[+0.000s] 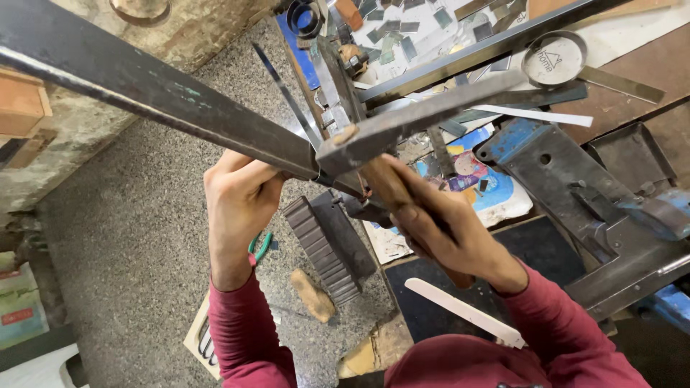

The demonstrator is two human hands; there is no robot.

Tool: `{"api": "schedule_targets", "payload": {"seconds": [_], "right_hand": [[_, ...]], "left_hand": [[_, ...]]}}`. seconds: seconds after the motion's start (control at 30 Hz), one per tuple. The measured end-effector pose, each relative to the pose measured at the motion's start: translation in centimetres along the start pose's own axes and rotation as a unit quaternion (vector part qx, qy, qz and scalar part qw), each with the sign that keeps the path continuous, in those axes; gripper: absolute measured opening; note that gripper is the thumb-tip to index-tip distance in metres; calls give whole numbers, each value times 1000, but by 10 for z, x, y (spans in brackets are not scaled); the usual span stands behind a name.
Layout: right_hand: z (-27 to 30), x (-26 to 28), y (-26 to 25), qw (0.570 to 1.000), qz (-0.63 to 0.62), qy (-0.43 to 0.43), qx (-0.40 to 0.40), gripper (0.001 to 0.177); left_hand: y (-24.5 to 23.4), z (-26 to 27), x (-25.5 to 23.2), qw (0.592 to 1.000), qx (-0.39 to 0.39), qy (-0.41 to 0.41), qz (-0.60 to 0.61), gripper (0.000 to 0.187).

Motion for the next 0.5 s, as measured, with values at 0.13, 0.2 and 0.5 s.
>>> {"api": "schedule_targets", "payload": {"seconds": [0.13, 0.2, 0.5], "right_hand": [[-1, 7, -8, 1000, 9, -8, -14, 58], [2, 11, -4, 997, -51, -7, -52, 57], [13, 0, -3, 995, -78, 19, -52, 57]], "left_hand": [[0, -2, -1, 1000, 7, 1, 13, 27], [-1, -2, -2, 1000, 2, 5, 6, 29], [2, -1, -1, 1000, -6, -18, 8, 29]]}}
Point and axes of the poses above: each hand's wrist, its own z-axis away from the middle knuckle, its own y-axis out of the palm, x = y × z, the point moved 2 cm from there along -z, towards the middle knuckle, and after that the axes turned 1 degree about -y, right-handed, at the moved point
